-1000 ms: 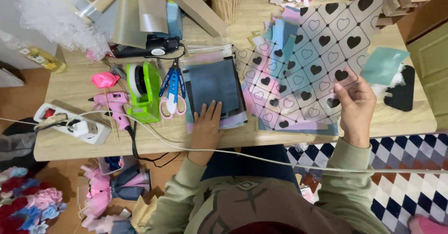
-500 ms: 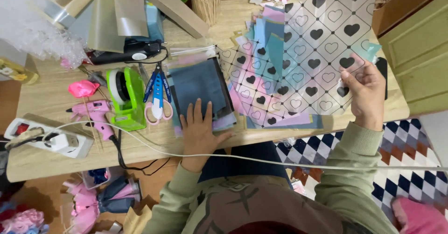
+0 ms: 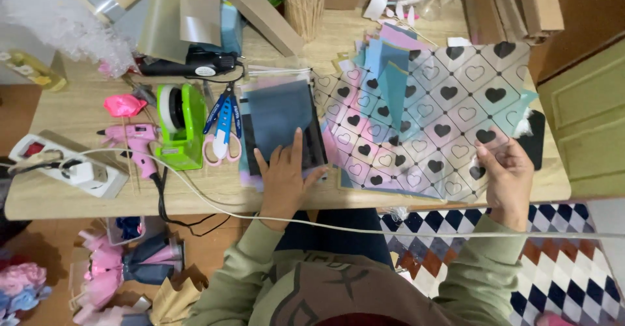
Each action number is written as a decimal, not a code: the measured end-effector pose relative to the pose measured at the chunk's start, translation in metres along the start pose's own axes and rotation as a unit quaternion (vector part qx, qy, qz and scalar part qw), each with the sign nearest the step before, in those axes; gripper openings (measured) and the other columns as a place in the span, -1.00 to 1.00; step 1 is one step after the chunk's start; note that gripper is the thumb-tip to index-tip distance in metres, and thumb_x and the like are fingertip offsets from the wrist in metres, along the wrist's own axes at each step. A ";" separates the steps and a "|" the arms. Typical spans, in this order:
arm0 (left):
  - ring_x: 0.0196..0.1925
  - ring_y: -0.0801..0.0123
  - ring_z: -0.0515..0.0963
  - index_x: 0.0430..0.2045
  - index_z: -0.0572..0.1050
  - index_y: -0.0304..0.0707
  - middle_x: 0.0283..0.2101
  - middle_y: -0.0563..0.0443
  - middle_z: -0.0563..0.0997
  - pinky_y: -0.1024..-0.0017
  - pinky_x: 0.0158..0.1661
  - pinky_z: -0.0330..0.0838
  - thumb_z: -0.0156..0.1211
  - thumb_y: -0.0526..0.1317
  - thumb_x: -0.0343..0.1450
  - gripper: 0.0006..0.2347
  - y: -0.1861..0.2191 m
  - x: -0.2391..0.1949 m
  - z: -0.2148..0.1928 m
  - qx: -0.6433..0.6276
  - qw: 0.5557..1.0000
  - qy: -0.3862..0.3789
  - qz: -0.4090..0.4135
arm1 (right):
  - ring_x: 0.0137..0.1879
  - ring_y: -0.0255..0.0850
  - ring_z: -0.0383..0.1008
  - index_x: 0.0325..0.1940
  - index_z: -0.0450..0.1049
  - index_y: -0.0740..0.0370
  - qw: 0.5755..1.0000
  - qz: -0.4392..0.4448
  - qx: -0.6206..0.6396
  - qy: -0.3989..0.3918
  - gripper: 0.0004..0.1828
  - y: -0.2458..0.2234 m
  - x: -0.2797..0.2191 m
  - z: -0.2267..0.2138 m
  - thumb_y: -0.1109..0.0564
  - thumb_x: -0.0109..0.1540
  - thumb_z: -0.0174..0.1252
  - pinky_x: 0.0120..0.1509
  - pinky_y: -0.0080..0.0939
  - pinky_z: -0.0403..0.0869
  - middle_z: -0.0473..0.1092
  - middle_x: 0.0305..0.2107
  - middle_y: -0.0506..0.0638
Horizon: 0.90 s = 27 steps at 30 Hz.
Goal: Sorting, organizing, and smoothing various colored and patterned wrapping paper sheets at a design station.
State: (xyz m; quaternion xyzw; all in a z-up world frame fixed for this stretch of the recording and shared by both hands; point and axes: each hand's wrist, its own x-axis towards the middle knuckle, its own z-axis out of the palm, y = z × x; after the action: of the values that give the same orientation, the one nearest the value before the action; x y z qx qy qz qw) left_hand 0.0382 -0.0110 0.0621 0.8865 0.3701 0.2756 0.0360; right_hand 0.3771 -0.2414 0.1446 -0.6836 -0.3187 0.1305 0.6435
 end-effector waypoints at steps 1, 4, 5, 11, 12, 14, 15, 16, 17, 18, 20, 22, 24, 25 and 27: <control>0.10 0.07 0.54 0.49 -0.04 -0.13 -0.11 -0.05 0.59 -0.52 0.28 -0.04 -0.19 0.38 0.46 -0.21 -0.002 0.000 -0.003 0.005 1.000 0.002 -0.008 | -0.06 -0.34 0.49 0.43 0.30 0.37 1.000 -0.001 0.003 -0.010 -0.44 0.005 0.002 -0.001 0.32 0.33 0.17 0.41 -0.29 0.54 0.42 -0.25 -0.11; 0.18 -0.02 0.48 0.48 0.03 0.03 0.00 -0.08 0.58 -0.50 0.23 0.00 -0.22 0.38 0.44 -0.26 -0.001 -0.001 -0.012 -0.033 0.999 -0.033 -0.014 | -0.13 -0.38 0.44 0.34 0.35 0.33 1.000 -0.013 0.014 0.003 -0.54 0.017 0.001 -0.004 0.30 0.35 0.18 0.55 -0.13 0.50 0.33 -0.32 -0.16; 0.22 -0.08 0.44 0.44 0.12 0.05 0.12 -0.17 0.51 -0.47 0.26 -0.03 -0.26 0.39 0.45 -0.30 0.004 0.000 -0.017 -0.014 1.000 -0.003 -0.002 | 0.01 -0.32 0.49 0.39 0.34 0.31 1.000 0.008 0.018 0.013 -0.48 0.019 0.002 -0.003 0.28 0.33 0.20 0.47 -0.22 0.52 0.39 -0.26 -0.13; 0.52 -0.10 0.10 0.37 0.17 -0.22 0.45 -0.25 0.18 -0.24 0.43 -0.17 0.28 0.31 0.30 -0.17 0.069 0.009 0.016 0.007 0.985 -0.019 0.170 | 0.03 -0.29 0.52 0.42 0.33 0.29 0.998 0.038 0.032 0.027 -0.46 0.016 0.000 0.003 0.29 0.33 0.18 0.15 -0.32 0.54 0.44 -0.13 -0.01; 0.50 -0.11 0.15 0.29 0.34 -0.17 0.42 -0.25 0.28 -0.17 0.44 -0.10 0.31 0.15 0.30 -0.32 0.080 0.009 0.029 -0.031 0.974 -0.033 0.224 | 0.03 -0.30 0.55 0.40 0.36 0.24 0.998 0.049 0.040 0.030 -0.48 0.017 0.001 0.004 0.29 0.33 0.18 -0.17 -0.42 0.57 0.49 -0.04 0.09; 0.38 -0.15 0.27 0.25 0.38 -0.25 0.32 -0.24 0.36 -0.10 0.38 0.09 0.19 -0.11 0.40 -0.51 0.092 0.008 0.052 -0.052 0.969 -0.021 0.239 | -0.09 -0.34 0.52 0.38 0.37 0.23 0.997 0.045 0.047 0.031 -0.49 0.012 -0.001 0.004 0.27 0.33 0.19 -0.22 -0.43 0.55 0.50 -0.04 0.08; 0.26 -0.19 0.39 0.21 0.41 -0.34 0.22 -0.23 0.45 -0.03 0.31 0.29 0.06 -0.38 0.50 -0.66 0.098 0.008 0.063 -0.072 0.965 -0.008 0.253 | -0.20 -0.39 0.48 0.36 0.38 0.22 0.997 0.041 0.053 0.029 -0.51 0.010 -0.002 0.004 0.26 0.33 0.20 -0.27 -0.45 0.54 0.51 -0.04 0.08; 0.26 -0.19 0.39 0.21 0.41 -0.34 0.22 -0.23 0.45 -0.03 0.31 0.29 0.06 -0.38 0.50 -0.66 0.096 0.007 0.068 -0.073 0.964 -0.007 0.255 | -0.20 -0.39 0.48 0.36 0.38 0.22 0.997 0.040 0.052 0.031 -0.51 0.011 -0.003 0.002 0.26 0.33 0.20 -0.27 -0.45 0.54 0.51 -0.04 0.08; 0.24 -0.13 0.43 0.15 0.44 -0.33 0.20 -0.21 0.49 0.06 0.22 0.37 0.10 -0.37 0.47 -0.67 0.095 0.006 0.073 -0.055 0.964 -0.022 0.258 | -0.05 -0.33 0.52 0.36 0.38 0.23 0.997 0.038 0.050 0.037 -0.50 0.012 -0.003 -0.001 0.28 0.32 0.19 -0.02 -0.41 0.55 0.50 -0.08 0.02; 0.22 -0.06 0.47 0.10 0.47 -0.32 0.18 -0.19 0.52 0.15 0.13 0.46 0.14 -0.36 0.43 -0.68 0.093 0.006 0.077 -0.036 0.964 -0.037 0.261 | 0.10 -0.28 0.56 0.36 0.38 0.25 0.997 0.036 0.049 0.042 -0.50 0.013 -0.004 -0.003 0.31 0.32 0.18 0.23 -0.37 0.56 0.49 -0.12 -0.03; 0.32 -0.04 0.39 0.21 0.38 -0.28 0.28 -0.21 0.43 0.13 0.25 0.33 0.15 -0.48 0.37 -0.54 0.086 0.015 0.055 -0.120 0.959 -0.145 0.210 | 0.14 -0.26 0.54 0.37 0.36 0.25 0.997 0.035 0.051 0.039 -0.49 0.019 -0.002 -0.009 0.31 0.31 0.17 0.27 -0.36 0.54 0.48 -0.06 -0.02; 0.42 -0.01 0.31 0.32 0.28 -0.25 0.38 -0.23 0.34 0.12 0.37 0.21 0.15 -0.60 0.30 -0.38 0.078 0.020 0.035 -0.201 0.935 -0.251 0.151 | 0.17 -0.24 0.53 0.38 0.35 0.24 0.997 0.035 0.054 0.035 -0.48 0.025 0.001 -0.011 0.31 0.31 0.16 0.32 -0.35 0.52 0.47 0.00 -0.02; 0.21 0.02 0.58 0.22 0.39 -0.33 0.23 -0.23 0.53 0.20 0.30 0.38 0.01 -0.53 0.44 -0.59 0.071 0.022 0.019 -0.451 0.888 -0.086 -0.010 | 0.17 -0.25 0.56 0.40 0.34 0.26 0.996 0.058 0.065 0.036 -0.44 0.031 0.003 -0.011 0.30 0.29 0.19 0.19 -0.47 0.56 0.42 -0.19 -0.11; 0.21 0.02 0.58 0.22 0.39 -0.33 0.23 -0.23 0.53 0.20 0.30 0.38 0.01 -0.53 0.44 -0.59 0.071 0.021 0.020 -0.451 0.888 -0.086 -0.009 | 0.17 -0.25 0.56 0.40 0.34 0.26 0.996 0.058 0.065 0.036 -0.44 0.030 0.005 -0.007 0.30 0.29 0.19 0.19 -0.47 0.56 0.42 -0.19 -0.11; -0.45 0.61 0.28 -0.07 0.50 -0.33 -0.52 0.16 0.36 0.55 -0.34 0.27 -0.12 -0.17 0.62 -0.76 0.072 0.018 0.023 -0.581 0.807 0.053 -0.090 | -0.13 -0.44 0.51 0.27 0.44 0.17 0.992 0.094 0.089 0.003 -0.58 0.029 0.006 0.001 0.29 0.30 0.18 -0.06 -0.51 0.53 0.53 -0.09 -0.05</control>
State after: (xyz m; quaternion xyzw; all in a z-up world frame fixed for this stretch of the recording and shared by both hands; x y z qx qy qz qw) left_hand 0.1058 -0.0479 0.0702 0.6467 0.2205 0.4810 0.5494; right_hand 0.3889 -0.2365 0.1178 -0.6509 -0.2383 0.2165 0.6875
